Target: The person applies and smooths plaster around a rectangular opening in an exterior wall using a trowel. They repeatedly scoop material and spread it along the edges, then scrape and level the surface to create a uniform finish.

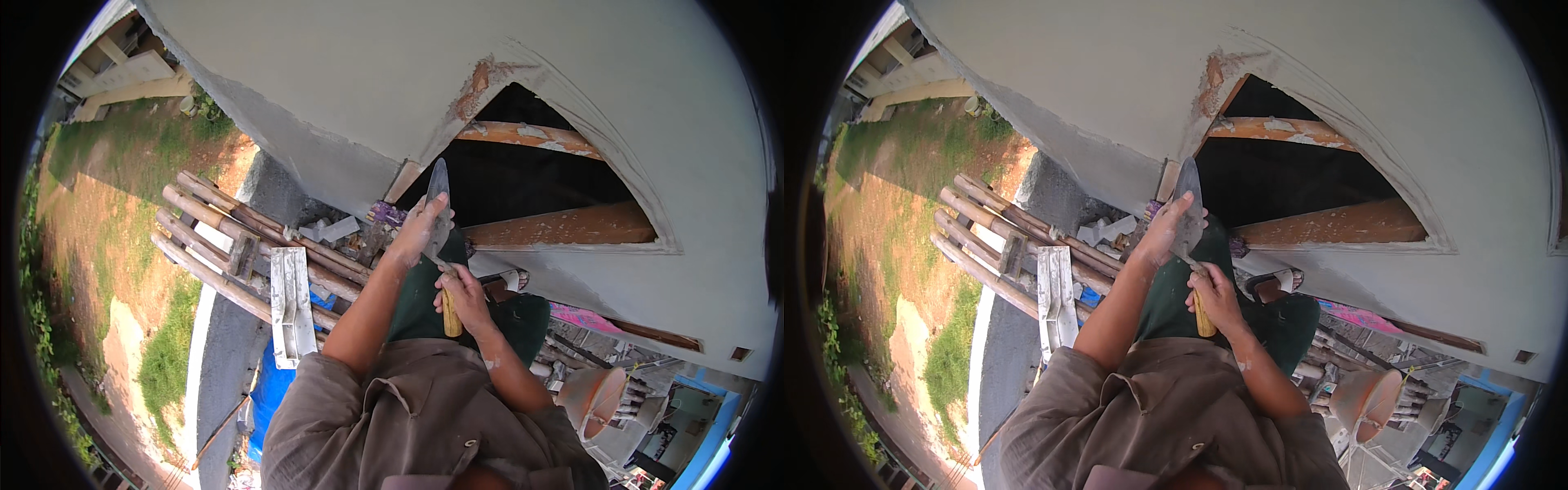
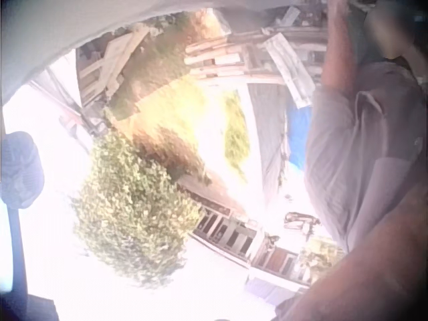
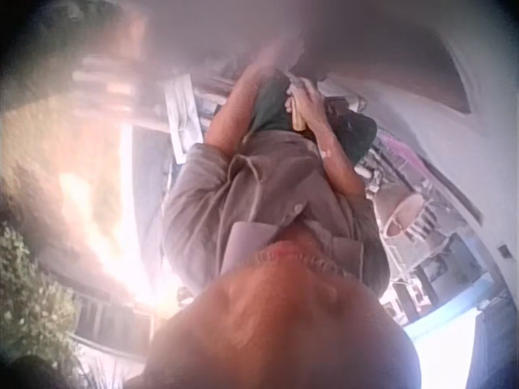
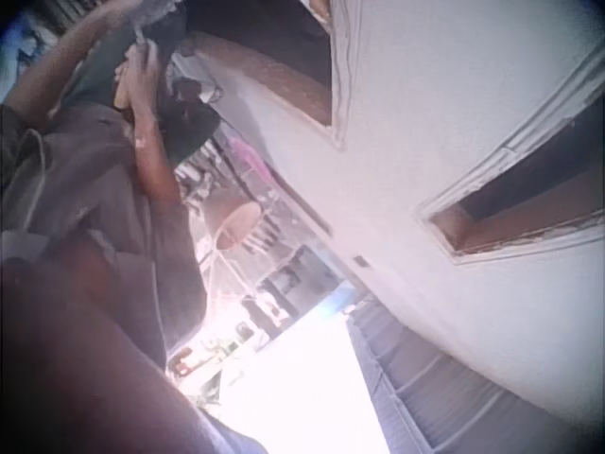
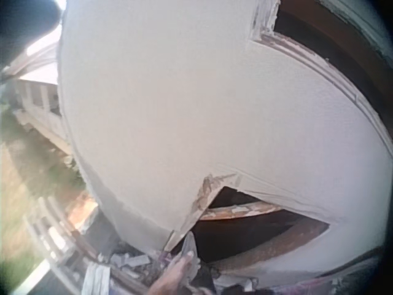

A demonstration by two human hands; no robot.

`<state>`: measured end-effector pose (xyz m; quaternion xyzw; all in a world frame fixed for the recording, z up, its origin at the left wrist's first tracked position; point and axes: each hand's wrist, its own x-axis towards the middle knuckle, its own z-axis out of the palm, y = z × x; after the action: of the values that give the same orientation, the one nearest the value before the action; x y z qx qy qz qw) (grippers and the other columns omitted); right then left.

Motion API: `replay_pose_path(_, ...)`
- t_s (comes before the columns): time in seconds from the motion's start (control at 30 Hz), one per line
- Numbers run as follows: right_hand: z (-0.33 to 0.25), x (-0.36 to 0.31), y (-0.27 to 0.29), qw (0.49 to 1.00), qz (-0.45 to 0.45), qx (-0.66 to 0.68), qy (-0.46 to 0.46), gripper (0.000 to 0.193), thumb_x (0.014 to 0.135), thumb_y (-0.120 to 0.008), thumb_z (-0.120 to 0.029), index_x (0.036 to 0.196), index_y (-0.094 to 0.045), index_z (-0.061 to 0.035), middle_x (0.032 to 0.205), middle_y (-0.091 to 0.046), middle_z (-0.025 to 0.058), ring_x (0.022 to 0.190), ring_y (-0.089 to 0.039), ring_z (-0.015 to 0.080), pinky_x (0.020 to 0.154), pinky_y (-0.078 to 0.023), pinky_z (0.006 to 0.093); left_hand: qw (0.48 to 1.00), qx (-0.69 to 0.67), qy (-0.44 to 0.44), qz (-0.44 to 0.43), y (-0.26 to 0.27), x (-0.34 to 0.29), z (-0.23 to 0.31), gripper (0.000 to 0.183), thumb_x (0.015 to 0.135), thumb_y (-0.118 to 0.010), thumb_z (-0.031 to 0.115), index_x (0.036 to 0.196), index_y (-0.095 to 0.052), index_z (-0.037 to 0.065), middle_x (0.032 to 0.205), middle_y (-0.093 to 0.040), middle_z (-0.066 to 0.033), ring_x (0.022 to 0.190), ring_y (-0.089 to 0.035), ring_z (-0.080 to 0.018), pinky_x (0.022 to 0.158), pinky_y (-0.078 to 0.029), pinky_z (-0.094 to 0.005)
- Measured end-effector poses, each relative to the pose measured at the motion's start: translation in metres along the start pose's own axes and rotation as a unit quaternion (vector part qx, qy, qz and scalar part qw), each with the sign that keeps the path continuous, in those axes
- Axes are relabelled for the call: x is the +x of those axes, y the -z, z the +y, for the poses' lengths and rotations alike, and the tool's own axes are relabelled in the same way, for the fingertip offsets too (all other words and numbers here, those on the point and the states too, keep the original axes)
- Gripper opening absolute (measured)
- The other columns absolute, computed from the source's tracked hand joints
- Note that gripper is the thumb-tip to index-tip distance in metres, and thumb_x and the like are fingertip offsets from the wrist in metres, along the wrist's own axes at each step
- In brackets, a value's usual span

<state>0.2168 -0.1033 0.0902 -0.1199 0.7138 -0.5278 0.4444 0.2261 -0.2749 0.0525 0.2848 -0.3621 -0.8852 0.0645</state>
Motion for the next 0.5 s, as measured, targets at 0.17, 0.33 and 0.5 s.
replay_pose_path(0.17, 0.005, 0.026, -0.021, 0.994, 0.021, -0.097, -0.048, 0.034, 0.094, -0.056, -0.028, 0.116, -0.051, -0.0014, 0.081, -0.055, 0.0045, 0.056, -0.056, 0.0103, 0.049, -0.049, 0.025, 0.998, 0.0, 0.027, 0.05, 0.04, 0.021, -0.014, 0.084, 0.086, -0.051, 0.066, 0.14, -0.036, 0.003, 0.116, -0.052, -0.011, 0.102, -0.053, -0.0224, 0.09, -0.041, -0.0359)
replay_pose_path(0.33, 0.002, 0.062, -0.032, 0.993, -0.018, 0.018, -0.119, 0.029, 0.094, -0.052, -0.033, 0.099, -0.052, -0.004, 0.07, -0.055, 0.0054, 0.047, -0.056, 0.013, 0.04, -0.045, 0.0281, 0.996, 0.013, 0.023, 0.087, 0.068, 0.039, -0.02, 0.076, 0.085, -0.058, 0.057, 0.136, -0.041, 0.004, 0.127, -0.049, -0.0128, 0.107, -0.053, -0.0248, 0.083, -0.046, -0.0424)
replay_pose_path(0.5, 0.004, 0.082, -0.038, 0.99, -0.022, 0.04, -0.131, 0.029, 0.092, -0.054, -0.034, 0.102, -0.054, -0.0062, 0.068, -0.054, 0.0051, 0.048, -0.055, 0.0134, 0.042, -0.046, 0.0277, 0.989, 0.061, -0.036, 0.127, 0.085, 0.064, -0.029, 0.067, 0.085, -0.059, 0.051, 0.13, -0.049, 0.002, 0.122, -0.052, -0.0127, 0.101, -0.054, -0.0216, 0.079, -0.047, -0.038)
